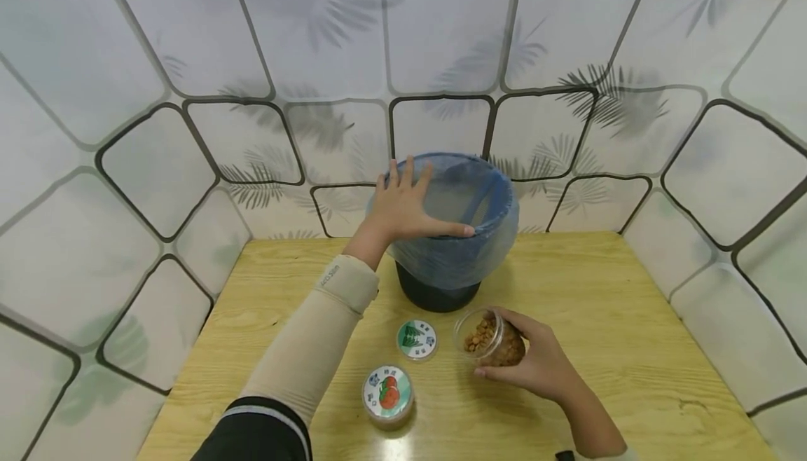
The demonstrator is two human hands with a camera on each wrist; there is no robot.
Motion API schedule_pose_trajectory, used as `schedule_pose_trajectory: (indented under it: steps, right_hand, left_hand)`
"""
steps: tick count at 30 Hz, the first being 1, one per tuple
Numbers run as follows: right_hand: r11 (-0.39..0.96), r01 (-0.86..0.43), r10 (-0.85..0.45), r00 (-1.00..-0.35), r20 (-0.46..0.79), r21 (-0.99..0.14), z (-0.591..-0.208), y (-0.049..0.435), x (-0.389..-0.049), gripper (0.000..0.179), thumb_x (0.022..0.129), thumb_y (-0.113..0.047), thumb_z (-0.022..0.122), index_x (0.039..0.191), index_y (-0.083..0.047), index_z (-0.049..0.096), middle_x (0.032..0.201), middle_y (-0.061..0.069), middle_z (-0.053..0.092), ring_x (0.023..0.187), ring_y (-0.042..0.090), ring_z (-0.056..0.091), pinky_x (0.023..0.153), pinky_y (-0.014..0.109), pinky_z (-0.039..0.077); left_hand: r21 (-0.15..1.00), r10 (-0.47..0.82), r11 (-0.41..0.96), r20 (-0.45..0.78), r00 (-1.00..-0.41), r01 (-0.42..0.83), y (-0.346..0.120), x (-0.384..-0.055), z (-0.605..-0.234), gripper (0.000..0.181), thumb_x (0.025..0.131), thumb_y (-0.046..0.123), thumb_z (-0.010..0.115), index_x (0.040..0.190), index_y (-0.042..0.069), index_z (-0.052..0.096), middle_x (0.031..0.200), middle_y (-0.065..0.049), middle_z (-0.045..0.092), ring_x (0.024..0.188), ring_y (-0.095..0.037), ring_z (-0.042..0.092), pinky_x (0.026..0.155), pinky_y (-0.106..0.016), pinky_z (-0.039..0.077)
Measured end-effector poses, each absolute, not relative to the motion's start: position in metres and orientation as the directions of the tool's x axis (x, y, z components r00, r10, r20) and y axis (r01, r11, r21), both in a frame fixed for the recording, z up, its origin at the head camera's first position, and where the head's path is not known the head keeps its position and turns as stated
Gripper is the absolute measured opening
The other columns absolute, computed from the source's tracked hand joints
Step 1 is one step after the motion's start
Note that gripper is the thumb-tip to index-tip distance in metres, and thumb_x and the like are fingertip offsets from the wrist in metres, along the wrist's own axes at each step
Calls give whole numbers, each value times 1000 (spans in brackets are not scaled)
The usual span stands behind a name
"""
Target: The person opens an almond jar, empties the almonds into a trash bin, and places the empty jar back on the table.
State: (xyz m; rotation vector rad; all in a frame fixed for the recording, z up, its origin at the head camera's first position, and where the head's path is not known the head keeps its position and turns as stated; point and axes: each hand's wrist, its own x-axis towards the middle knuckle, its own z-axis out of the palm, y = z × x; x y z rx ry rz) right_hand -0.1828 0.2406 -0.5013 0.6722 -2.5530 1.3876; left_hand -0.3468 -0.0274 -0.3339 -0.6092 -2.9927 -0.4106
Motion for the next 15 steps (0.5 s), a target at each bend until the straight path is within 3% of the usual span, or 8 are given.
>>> schedule_pose_trajectory:
  steps: [15]
  right_hand:
    - [505,-449,-271,-893,359,-737,-493,251,-189,92,71,-32,102,152,-18,60,140,7,69,119,27,72,96,33,63]
  left_hand:
    - [258,362,891,95,-928,374,-28,-347,-334,132,69,100,59,173,33,12,179,-19,-5,163,-55,-1,131,-70,6]
